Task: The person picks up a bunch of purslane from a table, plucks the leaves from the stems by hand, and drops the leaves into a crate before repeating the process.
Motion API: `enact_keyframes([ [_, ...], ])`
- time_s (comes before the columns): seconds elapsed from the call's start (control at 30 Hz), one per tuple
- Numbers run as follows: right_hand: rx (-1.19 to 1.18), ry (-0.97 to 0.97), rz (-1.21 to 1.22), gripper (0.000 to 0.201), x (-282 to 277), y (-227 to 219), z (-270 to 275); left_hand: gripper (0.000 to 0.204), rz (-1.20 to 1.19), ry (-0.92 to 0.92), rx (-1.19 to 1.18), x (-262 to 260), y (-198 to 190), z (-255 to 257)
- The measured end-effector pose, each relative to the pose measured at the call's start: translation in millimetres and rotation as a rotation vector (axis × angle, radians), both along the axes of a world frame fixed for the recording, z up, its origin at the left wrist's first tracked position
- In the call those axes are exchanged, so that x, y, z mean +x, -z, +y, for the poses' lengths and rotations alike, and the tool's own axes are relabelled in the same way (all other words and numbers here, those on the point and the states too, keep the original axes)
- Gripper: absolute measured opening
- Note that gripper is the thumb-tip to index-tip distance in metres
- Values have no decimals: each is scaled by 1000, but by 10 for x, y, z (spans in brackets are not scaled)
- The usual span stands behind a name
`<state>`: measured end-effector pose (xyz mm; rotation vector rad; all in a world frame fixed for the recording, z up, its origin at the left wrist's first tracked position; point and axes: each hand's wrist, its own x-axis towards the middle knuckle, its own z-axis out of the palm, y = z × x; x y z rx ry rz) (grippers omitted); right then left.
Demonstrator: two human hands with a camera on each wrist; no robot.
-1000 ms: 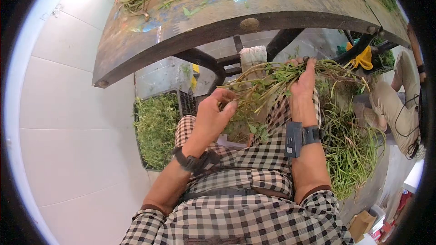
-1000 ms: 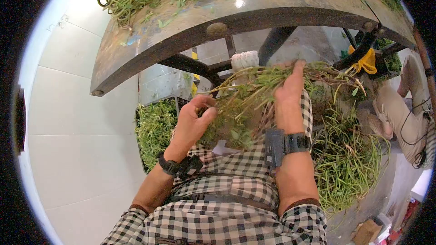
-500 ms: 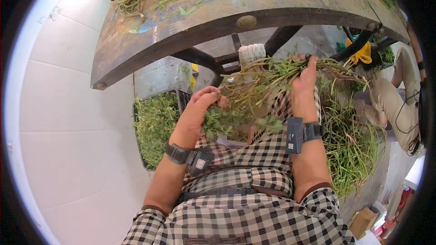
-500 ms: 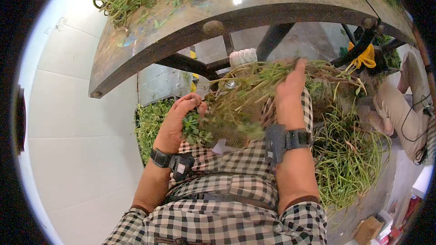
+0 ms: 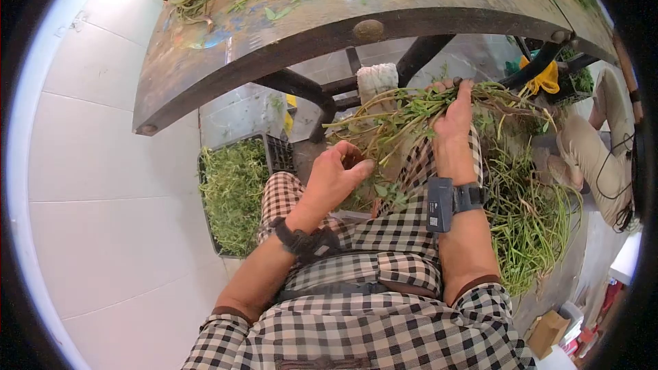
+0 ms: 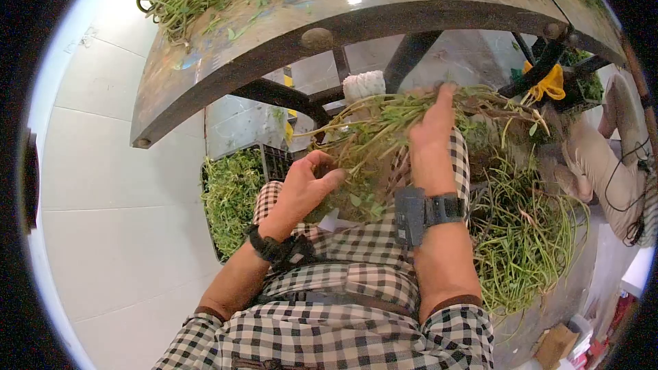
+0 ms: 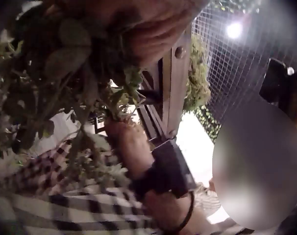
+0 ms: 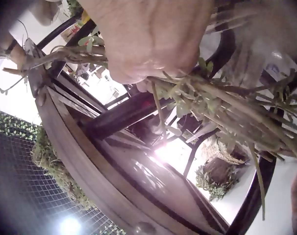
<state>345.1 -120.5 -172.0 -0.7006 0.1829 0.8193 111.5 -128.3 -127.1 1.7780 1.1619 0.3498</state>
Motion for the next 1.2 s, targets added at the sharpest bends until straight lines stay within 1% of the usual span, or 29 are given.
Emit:
enact_keyframes([
  [0.1,-5,15,34,28,-26,-42,11,22,116,53,201,35,47,19],
  [0.2,-8,21,57,27,-29,-121,7,19,10,48,213,-3,100,74],
  [0.3,50,-25,39,27,-8,-91,-13,19,-92,61,-183,-93,22,164],
  [0.4,100,-44,0,32,1,-13,-25,19,-177,18,-375,-83,-361,89],
  [0.5,12,17,7,36,-6,-43,20,19,-225,117,-413,-155,-234,152],
  [0.6,-14,-1,60,26,-68,-218,-14,17,-247,177,-483,-189,-277,148],
  [0.7,4,-25,16,26,-62,-192,-20,15,-134,192,-303,-217,-336,134],
  [0.8,-9,12,23,27,-77,-208,-8,12,-126,132,-264,-287,-188,179],
  [0.87,35,4,15,25,-18,-34,5,11,-80,73,-190,-301,-177,220],
  [0.9,57,-1,12,25,-23,-21,11,10,-56,42,-153,-303,-175,238],
  [1.0,51,-1,17,24,-37,-16,18,15,-189,-113,-107,-271,-103,246],
  [1.03,45,-3,14,24,-37,-5,21,14,-251,-182,-130,-263,-12,262],
  [1.13,3,-25,-2,25,-55,-28,17,13,-316,-285,-160,-249,110,321],
  [1.2,-55,-64,-23,26,-81,-82,0,13,-310,-342,-177,-245,128,343],
])
